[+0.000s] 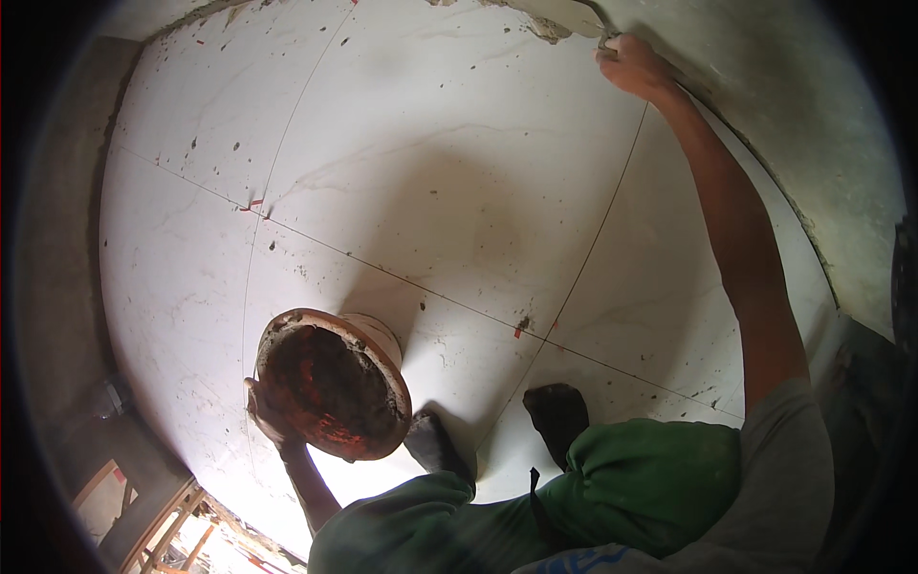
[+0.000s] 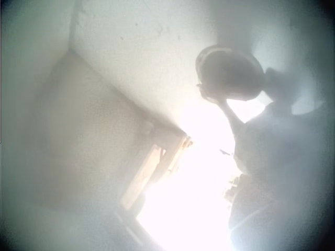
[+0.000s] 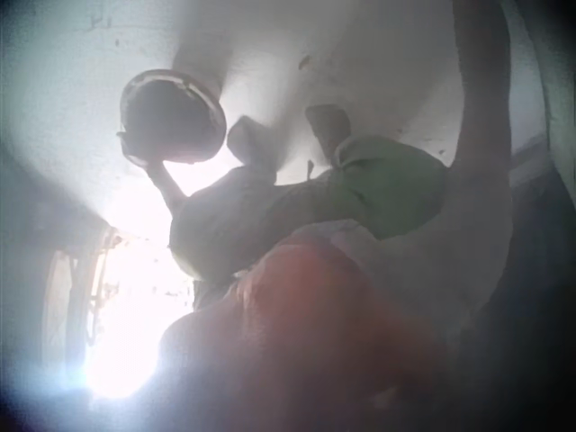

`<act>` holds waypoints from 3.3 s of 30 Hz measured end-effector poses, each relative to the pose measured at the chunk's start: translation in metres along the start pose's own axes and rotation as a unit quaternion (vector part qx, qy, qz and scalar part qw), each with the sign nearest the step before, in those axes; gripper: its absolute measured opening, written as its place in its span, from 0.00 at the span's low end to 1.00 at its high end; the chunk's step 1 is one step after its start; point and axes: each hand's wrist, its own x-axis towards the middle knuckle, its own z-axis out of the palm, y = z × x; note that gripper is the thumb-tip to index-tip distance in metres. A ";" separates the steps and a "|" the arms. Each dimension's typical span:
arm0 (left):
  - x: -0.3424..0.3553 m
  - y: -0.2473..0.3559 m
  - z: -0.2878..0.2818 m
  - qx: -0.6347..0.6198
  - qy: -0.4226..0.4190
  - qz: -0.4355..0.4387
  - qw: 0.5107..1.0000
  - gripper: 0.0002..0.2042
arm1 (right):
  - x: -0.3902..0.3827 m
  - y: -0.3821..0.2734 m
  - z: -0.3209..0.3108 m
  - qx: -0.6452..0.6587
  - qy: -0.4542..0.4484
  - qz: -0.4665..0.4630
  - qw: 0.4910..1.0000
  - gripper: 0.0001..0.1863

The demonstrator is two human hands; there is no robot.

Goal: The person applies mortar to the joint between the floor tiles and the wall using a trowel. They scoop mortar from a bucket and smooth it along the edge of the wall.

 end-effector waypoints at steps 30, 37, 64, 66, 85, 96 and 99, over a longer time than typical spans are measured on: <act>0.019 -0.032 -0.025 0.160 0.032 0.177 0.971 0.18 | -0.003 -0.021 0.022 0.017 -0.020 0.046 0.999 0.18; 0.001 -0.004 -0.002 0.039 0.028 0.062 0.997 0.24 | -0.080 0.034 -0.079 0.138 -0.065 0.113 0.982 0.21; -0.133 0.130 0.114 0.032 0.060 0.200 0.978 0.30 | -0.298 -0.236 -0.057 -0.105 -0.292 -0.281 0.908 0.20; -0.142 0.133 0.116 0.039 0.048 0.197 0.979 0.30 | -0.303 -0.226 -0.039 -0.082 -0.215 -0.291 0.929 0.21; -0.087 0.078 0.054 -0.063 0.020 0.140 0.988 0.17 | -0.292 -0.211 -0.076 0.235 -0.518 -0.007 0.822 0.19; -0.061 0.073 0.065 -0.014 0.003 0.109 0.994 0.25 | -0.137 0.041 -0.100 0.419 -0.226 0.282 0.833 0.26; -0.066 0.068 0.047 -0.041 0.030 0.070 0.996 0.25 | -0.151 -0.019 -0.102 0.407 -0.318 0.180 0.837 0.25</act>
